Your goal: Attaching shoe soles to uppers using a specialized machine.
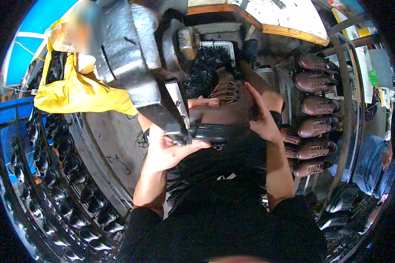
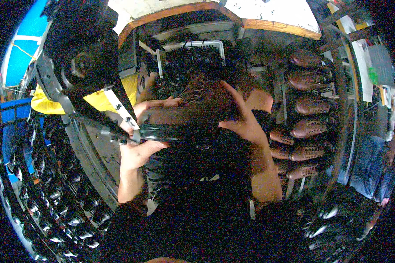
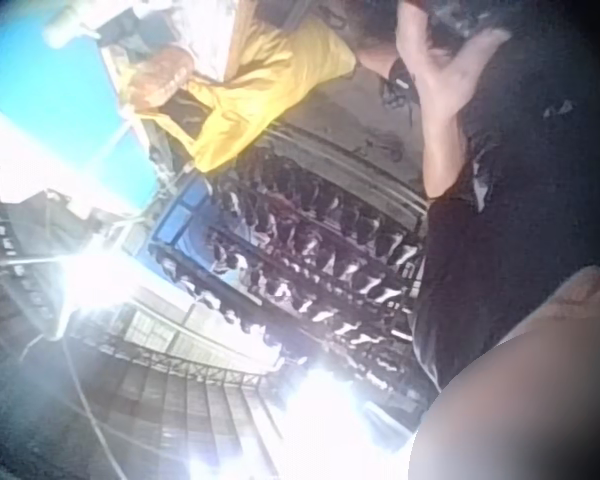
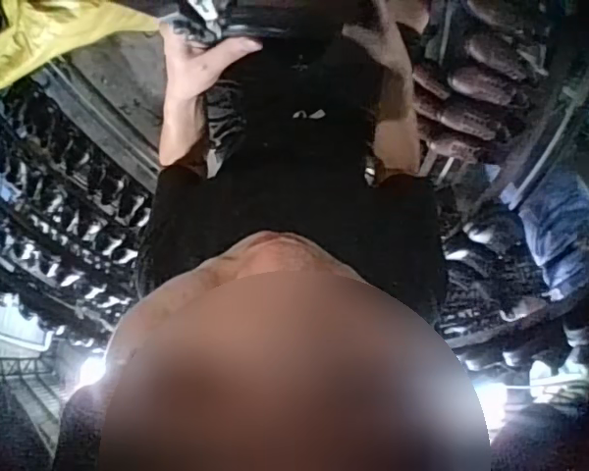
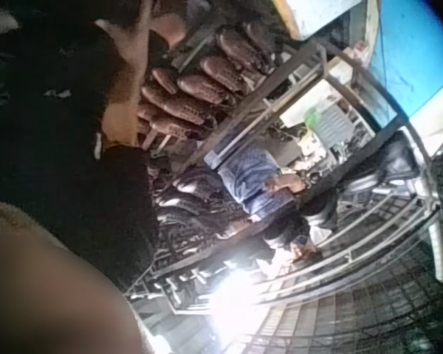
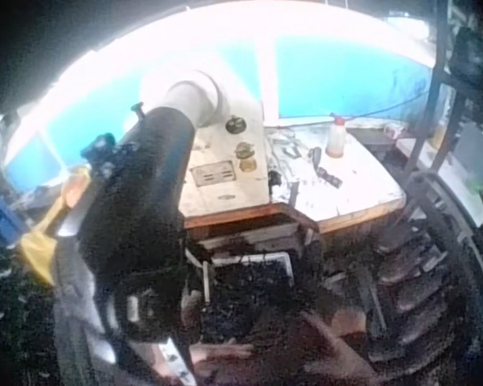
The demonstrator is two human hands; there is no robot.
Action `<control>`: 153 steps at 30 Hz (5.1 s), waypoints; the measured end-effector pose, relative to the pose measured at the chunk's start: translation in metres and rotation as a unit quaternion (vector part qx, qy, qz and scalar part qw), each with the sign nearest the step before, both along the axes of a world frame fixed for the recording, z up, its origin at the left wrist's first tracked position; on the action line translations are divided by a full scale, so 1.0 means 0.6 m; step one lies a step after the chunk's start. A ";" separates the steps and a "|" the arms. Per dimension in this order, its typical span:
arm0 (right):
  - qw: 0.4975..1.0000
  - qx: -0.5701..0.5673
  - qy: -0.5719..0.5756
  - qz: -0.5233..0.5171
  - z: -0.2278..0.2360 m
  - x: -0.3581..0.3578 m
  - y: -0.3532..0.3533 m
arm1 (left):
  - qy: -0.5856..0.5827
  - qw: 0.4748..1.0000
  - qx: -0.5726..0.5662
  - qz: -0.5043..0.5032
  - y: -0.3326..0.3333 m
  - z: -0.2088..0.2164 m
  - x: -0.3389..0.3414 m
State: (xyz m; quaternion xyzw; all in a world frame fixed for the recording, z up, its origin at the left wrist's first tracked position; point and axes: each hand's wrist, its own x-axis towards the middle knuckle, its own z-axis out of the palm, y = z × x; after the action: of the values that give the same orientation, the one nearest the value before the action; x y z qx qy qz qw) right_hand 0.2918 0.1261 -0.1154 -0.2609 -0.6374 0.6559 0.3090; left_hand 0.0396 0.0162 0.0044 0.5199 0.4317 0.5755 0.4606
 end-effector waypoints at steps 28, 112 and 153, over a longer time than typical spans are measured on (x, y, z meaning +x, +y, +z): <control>0.914 0.307 -0.265 -0.003 0.382 -0.004 0.078 | -0.337 0.927 -0.048 0.158 -0.064 -0.064 0.012; 0.938 -0.089 0.001 -0.335 0.174 0.175 0.041 | -0.162 0.978 0.004 0.130 -0.053 -0.029 0.042; 0.953 0.267 -0.136 0.035 0.244 -0.147 -0.038 | 0.436 0.878 0.108 0.165 -0.036 0.098 -0.039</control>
State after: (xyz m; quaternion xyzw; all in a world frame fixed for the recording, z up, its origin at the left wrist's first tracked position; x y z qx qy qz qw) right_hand 0.2038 0.1032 0.0313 -0.2330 -0.8341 0.4301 0.2548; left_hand 0.0161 -0.0053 0.0632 0.6858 0.6034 0.4017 0.0653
